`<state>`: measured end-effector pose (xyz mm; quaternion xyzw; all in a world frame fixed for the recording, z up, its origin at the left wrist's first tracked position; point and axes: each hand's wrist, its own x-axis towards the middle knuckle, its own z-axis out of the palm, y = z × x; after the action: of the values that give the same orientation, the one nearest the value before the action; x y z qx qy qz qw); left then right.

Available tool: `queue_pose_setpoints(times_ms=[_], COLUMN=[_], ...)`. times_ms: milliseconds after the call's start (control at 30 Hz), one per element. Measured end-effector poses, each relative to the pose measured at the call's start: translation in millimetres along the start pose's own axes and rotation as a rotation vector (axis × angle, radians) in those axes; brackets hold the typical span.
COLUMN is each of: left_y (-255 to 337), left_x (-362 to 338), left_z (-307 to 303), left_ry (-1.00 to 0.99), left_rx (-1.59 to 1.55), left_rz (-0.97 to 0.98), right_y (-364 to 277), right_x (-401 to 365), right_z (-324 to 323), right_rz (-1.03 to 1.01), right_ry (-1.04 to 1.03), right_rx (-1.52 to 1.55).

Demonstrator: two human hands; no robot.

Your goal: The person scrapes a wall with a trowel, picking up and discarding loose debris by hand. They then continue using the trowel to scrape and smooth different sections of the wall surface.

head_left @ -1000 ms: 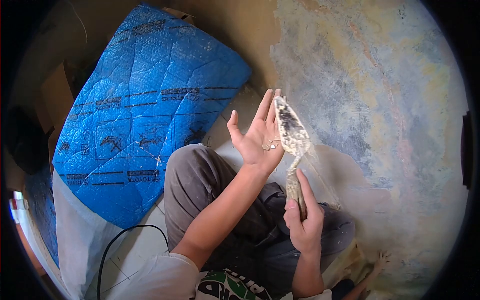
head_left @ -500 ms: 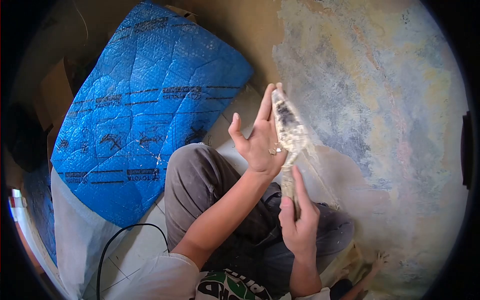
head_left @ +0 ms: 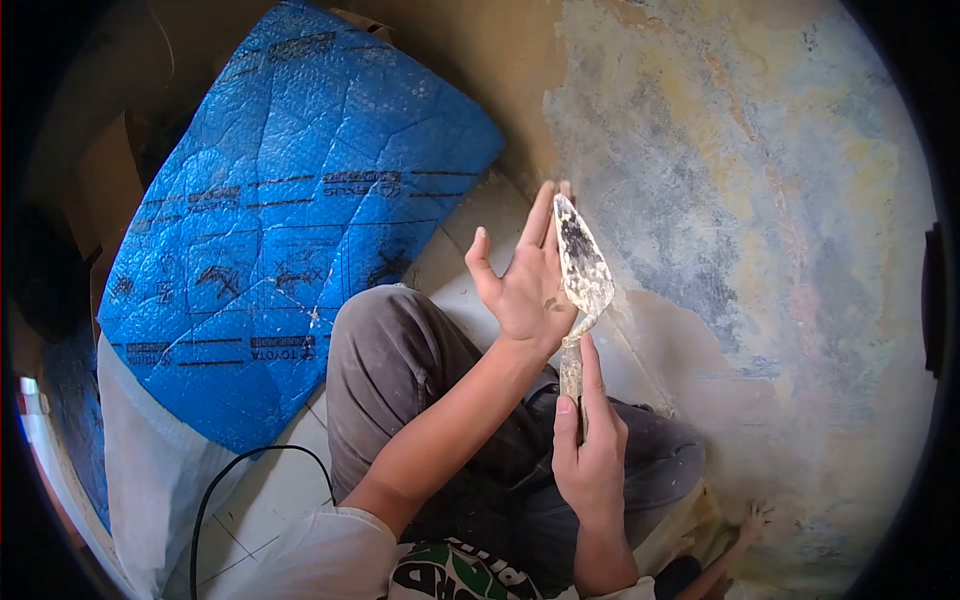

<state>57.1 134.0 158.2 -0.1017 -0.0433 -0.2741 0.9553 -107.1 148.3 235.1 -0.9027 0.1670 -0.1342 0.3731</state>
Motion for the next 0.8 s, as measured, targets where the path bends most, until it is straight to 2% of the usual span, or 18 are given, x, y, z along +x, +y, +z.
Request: queue_pose_setpoints(times_ms=[100,233,300,367,433,500,533,633,800], left_y=[-2,1,2,3,3,2,1,1,5], left_x=[-1,2,2,3,2,0,0,-1,1], left_z=[-2,1,2,0,5,7,5,1,3], left_ry=[0.043,-0.005,-0.002,-0.099,-0.073,-0.051,-0.049,-0.006,-0.072], left_rx=[-0.005,-0.105,-0.057,0.041,0.043,0.043,0.073,0.05,-0.065], left_rz=[-0.022,-0.013,0.003,0.001,0.007,0.012,0.013,-0.004,-0.036], right_y=[1,-15,-17,-14,-10,-6,3,4,-1], right_x=[1,-1,-5,-16,-14,0,4,4,2], right_z=[1,-10,-13,-17,-14,-5,1,4,-1], right_rz=[-0.047,-0.052,-0.046,-0.038,-0.058,0.068,-0.023,-0.01,-0.055], right_ry=[0.012,0.029,0.042,0.113,0.11,-0.022,-0.037,-0.041,0.011], right_rx=[-0.016,-0.028,-0.036,-0.112,-0.123,0.033,-0.012,0.013,0.011])
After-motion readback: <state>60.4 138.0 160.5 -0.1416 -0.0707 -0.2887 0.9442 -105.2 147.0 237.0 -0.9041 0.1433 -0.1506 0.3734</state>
